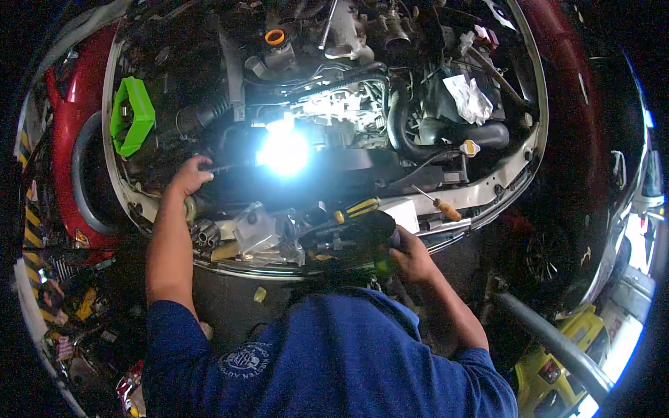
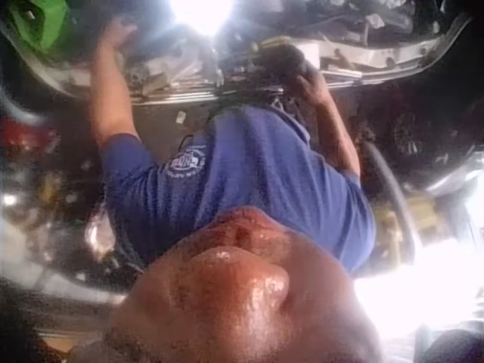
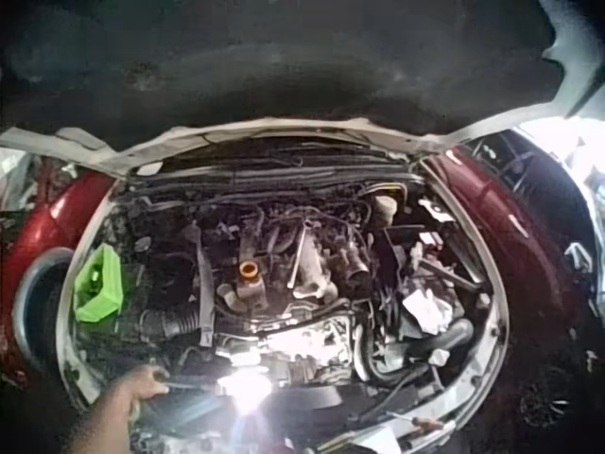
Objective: The person works on a car engine by illuminating the engine bay with a light, handling parts inside the compartment, and wiping components with a cloth.
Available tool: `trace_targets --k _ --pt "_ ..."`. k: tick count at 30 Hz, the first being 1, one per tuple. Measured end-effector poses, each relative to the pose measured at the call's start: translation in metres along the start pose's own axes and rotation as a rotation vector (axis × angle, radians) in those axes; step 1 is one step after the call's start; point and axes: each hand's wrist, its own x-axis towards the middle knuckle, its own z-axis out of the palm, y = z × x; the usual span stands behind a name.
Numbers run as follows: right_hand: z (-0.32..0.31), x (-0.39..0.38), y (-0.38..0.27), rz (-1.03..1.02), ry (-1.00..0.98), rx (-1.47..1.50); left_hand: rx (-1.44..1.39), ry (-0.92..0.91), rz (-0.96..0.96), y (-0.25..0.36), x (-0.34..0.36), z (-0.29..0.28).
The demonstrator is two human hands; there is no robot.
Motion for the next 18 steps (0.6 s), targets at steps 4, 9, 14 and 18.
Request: trace_targets --k 4,9,14,18 --pt "0.002 0.001 -0.001 0.077 0.010 0.035 -0.029 -0.045 -0.057 0.002 0.002 0.002" --pt "0.003 0.001 -0.007 -0.026 0.088 -0.017 0.017 -0.007 -0.009 0.003 0.008 0.012" --pt "0.002 0.000 -0.016 0.030 0.066 -0.005 0.034 0.034 -0.042 -0.003 0.019 0.019" --pt "0.004 0.002 -0.013 0.086 0.071 -0.050 -0.194 0.012 -0.034 -0.004 0.019 0.014"
